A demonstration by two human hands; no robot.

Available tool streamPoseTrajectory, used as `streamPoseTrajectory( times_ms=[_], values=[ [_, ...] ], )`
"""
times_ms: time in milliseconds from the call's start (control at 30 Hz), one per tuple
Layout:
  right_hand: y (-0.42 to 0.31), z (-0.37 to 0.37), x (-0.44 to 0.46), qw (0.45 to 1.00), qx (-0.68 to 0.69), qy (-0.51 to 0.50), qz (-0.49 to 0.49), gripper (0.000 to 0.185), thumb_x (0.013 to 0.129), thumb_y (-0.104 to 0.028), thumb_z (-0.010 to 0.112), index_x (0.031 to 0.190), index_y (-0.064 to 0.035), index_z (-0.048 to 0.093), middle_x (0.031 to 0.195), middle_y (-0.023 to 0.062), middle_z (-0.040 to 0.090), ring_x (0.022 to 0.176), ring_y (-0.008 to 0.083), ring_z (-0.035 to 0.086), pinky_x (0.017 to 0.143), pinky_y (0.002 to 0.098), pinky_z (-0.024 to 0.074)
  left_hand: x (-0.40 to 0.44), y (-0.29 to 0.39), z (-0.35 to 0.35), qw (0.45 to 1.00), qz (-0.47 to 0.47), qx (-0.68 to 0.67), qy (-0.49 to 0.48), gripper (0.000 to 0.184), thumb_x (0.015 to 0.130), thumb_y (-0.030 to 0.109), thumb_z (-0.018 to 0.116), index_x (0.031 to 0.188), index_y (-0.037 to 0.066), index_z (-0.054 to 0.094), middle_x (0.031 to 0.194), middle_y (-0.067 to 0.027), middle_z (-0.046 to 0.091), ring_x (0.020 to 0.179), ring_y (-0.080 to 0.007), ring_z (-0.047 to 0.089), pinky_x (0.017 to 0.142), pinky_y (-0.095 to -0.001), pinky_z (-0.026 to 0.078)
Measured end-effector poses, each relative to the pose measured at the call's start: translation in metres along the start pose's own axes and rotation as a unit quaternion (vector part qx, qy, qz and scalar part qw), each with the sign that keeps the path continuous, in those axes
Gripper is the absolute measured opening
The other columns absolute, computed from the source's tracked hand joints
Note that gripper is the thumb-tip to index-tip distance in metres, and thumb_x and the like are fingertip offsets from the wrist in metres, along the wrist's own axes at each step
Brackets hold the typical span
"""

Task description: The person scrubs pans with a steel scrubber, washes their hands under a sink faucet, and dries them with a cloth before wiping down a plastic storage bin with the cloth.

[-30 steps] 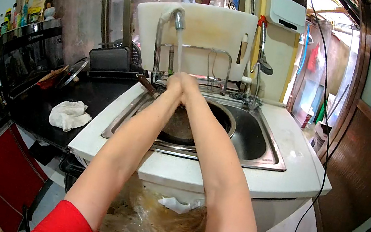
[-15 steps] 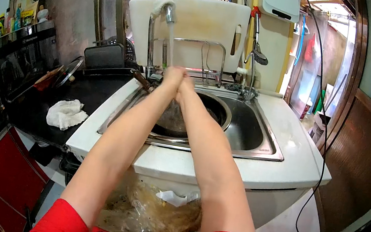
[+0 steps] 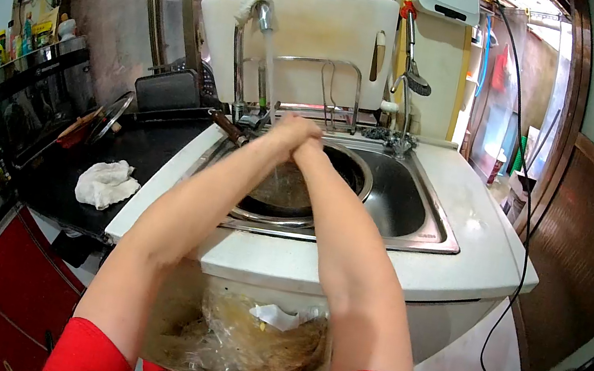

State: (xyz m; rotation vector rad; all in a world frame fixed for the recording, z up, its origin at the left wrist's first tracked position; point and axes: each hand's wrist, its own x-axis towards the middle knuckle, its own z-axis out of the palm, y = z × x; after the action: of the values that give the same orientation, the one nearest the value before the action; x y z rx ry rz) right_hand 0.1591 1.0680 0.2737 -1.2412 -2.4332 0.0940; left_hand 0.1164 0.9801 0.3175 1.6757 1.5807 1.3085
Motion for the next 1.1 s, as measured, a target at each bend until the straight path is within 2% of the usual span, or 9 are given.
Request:
streamPoseTrajectory(
  times_ms=[33, 167, 267, 467, 533, 700, 800, 900, 1100],
  values=[
    [-0.01, 0.001, 0.005, 0.987, -0.143, -0.017, -0.075, 0.037, 0.089, -0.028, 0.051, 0.12, -0.0084, 0.054, 0.114, 0.017, 0.061, 0.094, 0.0329, 0.063, 0.081, 0.044, 0.0515, -0.028, 0.02, -0.02, 0.991, -0.08, -0.104, 0.023, 0.048, 0.071, 0.016, 0.067, 0.108, -0.012, 0.055, 0.103, -0.021, 0.064, 0.091, -0.0349, 0.064, 0.082, -0.0397, 0.05],
    [-0.075, -0.031, -0.053, 0.995, 0.024, 0.089, -0.043, 0.028, 0.084, -0.022, 0.056, 0.104, -0.0053, 0.066, 0.107, 0.017, 0.066, 0.101, 0.0312, 0.063, 0.086, 0.0376, 0.0506, 0.085, -0.079, -0.048, 0.979, -0.079, -0.183, -0.052, 0.029, 0.085, 0.014, 0.054, 0.101, -0.01, 0.059, 0.097, -0.0213, 0.066, 0.086, -0.0323, 0.064, 0.075, -0.0449, 0.05],
    [-0.076, -0.025, -0.042, 0.979, -0.1, 0.133, -0.118, 0.02, 0.082, -0.016, 0.056, 0.091, -0.0043, 0.07, 0.097, 0.0164, 0.069, 0.095, 0.0325, 0.065, 0.083, 0.0426, 0.0514, 0.045, -0.04, -0.07, 0.979, -0.113, -0.154, -0.068, 0.032, 0.08, 0.011, 0.054, 0.103, -0.01, 0.062, 0.102, -0.023, 0.066, 0.085, -0.0313, 0.066, 0.07, -0.0438, 0.051],
    [-0.075, -0.023, -0.039, 0.973, -0.11, 0.141, -0.146, 0.016, 0.079, -0.01, 0.058, 0.088, -0.0054, 0.07, 0.094, 0.015, 0.07, 0.089, 0.0328, 0.067, 0.076, 0.0441, 0.0536, 0.056, -0.039, -0.08, 0.998, -0.021, 0.025, -0.054, 0.029, 0.078, 0.016, 0.058, 0.095, -0.006, 0.067, 0.097, -0.0215, 0.068, 0.085, -0.0301, 0.067, 0.073, -0.0414, 0.051],
    [-0.073, -0.026, -0.041, 0.975, -0.104, 0.122, -0.151, 0.015, 0.077, -0.008, 0.059, 0.087, -0.0053, 0.071, 0.094, 0.0148, 0.07, 0.089, 0.033, 0.067, 0.075, 0.0436, 0.0541, 0.062, -0.039, -0.086, 0.847, 0.233, 0.459, -0.132, 0.035, 0.08, 0.029, 0.06, 0.099, 0.001, 0.067, 0.094, -0.0216, 0.068, 0.088, -0.0377, 0.065, 0.074, -0.0434, 0.049],
    [-0.063, -0.051, -0.059, 0.993, -0.097, -0.056, 0.023, 0.027, 0.079, -0.008, 0.063, 0.104, -0.0043, 0.069, 0.112, 0.0176, 0.066, 0.106, 0.034, 0.063, 0.084, 0.0452, 0.0513, 0.065, -0.044, -0.099, 0.926, 0.078, 0.366, 0.047, 0.028, 0.08, 0.019, 0.062, 0.106, 0.013, 0.07, 0.108, -0.0131, 0.067, 0.1, -0.0344, 0.062, 0.089, -0.0406, 0.049],
    [-0.053, -0.064, -0.069, 0.989, -0.098, -0.07, 0.082, 0.03, 0.081, -0.011, 0.062, 0.11, -0.0054, 0.068, 0.116, 0.0157, 0.065, 0.111, 0.0328, 0.061, 0.088, 0.0476, 0.0492, 0.049, -0.032, -0.103, 0.861, 0.048, 0.505, -0.029, 0.041, 0.084, 0.013, 0.057, 0.122, 0.026, 0.062, 0.133, -0.0018, 0.054, 0.126, -0.028, 0.044, 0.101, -0.0426, 0.041],
    [-0.047, -0.058, -0.064, 0.988, -0.082, -0.02, 0.131, 0.03, 0.079, -0.009, 0.064, 0.109, -0.0058, 0.069, 0.116, 0.0142, 0.065, 0.111, 0.0321, 0.061, 0.087, 0.0458, 0.0501, 0.055, -0.048, -0.1, 0.795, 0.183, 0.577, 0.022, 0.037, 0.085, 0.012, 0.056, 0.118, 0.024, 0.064, 0.131, 0.0013, 0.053, 0.124, -0.0259, 0.045, 0.097, -0.0457, 0.043],
    [-0.056, -0.071, -0.076, 0.992, -0.082, -0.042, 0.088, 0.029, 0.082, -0.004, 0.057, 0.11, -0.0013, 0.066, 0.114, 0.0197, 0.064, 0.108, 0.0352, 0.062, 0.088, 0.0444, 0.0508, 0.055, -0.045, -0.092, 0.695, 0.201, 0.686, 0.073, 0.031, 0.089, 0.023, 0.052, 0.117, 0.026, 0.064, 0.131, 0.0032, 0.051, 0.127, -0.0252, 0.04, 0.094, -0.0527, 0.039]
  ],
)
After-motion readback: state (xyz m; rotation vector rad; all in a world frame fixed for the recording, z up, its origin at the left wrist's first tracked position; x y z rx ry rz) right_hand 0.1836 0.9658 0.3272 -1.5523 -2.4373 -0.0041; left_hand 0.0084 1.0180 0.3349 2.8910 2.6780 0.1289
